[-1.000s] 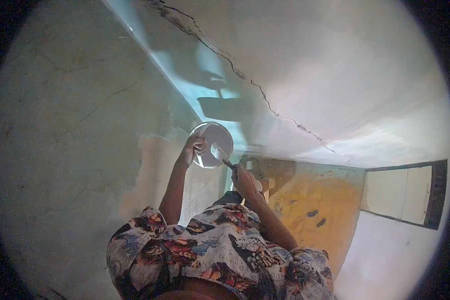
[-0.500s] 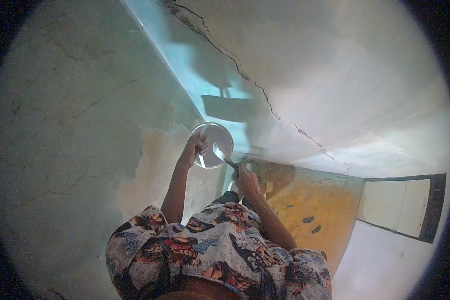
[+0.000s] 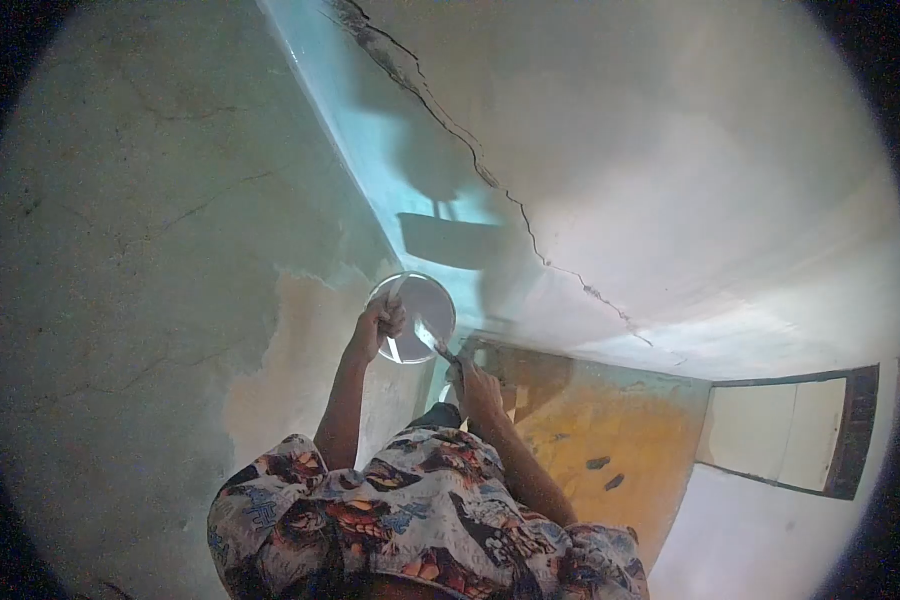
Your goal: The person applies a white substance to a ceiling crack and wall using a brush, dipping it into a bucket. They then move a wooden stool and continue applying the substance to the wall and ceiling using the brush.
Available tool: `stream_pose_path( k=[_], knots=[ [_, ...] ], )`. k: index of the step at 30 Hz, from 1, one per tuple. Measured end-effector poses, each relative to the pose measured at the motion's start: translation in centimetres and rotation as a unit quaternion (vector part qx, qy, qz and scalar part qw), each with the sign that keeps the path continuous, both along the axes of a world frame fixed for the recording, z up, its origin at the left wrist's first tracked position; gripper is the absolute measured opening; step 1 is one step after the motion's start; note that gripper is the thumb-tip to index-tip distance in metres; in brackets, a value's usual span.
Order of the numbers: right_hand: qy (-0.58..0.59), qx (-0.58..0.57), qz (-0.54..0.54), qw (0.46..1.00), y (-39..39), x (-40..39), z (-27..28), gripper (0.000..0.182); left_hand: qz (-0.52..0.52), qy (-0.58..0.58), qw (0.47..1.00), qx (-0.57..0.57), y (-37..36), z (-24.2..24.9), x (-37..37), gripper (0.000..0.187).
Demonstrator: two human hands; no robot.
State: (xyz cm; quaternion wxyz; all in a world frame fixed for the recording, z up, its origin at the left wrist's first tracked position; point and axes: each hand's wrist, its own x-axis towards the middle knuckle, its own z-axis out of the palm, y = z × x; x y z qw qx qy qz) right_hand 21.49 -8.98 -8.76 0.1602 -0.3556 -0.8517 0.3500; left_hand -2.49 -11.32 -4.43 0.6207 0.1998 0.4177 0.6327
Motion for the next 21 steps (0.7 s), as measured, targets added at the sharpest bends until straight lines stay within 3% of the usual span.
stream_pose_path(
  k=[10, 13, 16, 19, 21],
  knots=[
    [-0.008, -0.014, -0.023, 1.000, -1.1, 0.7, -1.4, 0.027, 0.019, -0.027, 0.999, 0.007, 0.0, -1.1, 0.7, 0.008],
    [0.049, 0.003, -0.043, 0.998, -1.2, 0.4, 0.2, 0.024, -0.008, 0.002, 1.000, 0.006, -0.1, -1.3, -0.1, 0.009],
    [0.023, 0.000, -0.028, 0.999, -0.8, 0.5, -1.6, 0.023, -0.004, 0.021, 1.000, -0.014, -0.1, -1.3, -0.1, 0.012],
    [0.077, 0.012, -0.030, 0.996, 0.3, 0.7, -2.8, 0.022, -0.012, 0.027, 0.999, -0.017, -0.1, -1.5, -0.5, 0.012],
    [0.037, 0.009, -0.021, 0.999, 1.2, 0.6, -2.5, 0.028, -0.018, 0.020, 1.000, -0.007, -0.1, -1.7, -0.7, 0.013]
  ],
)
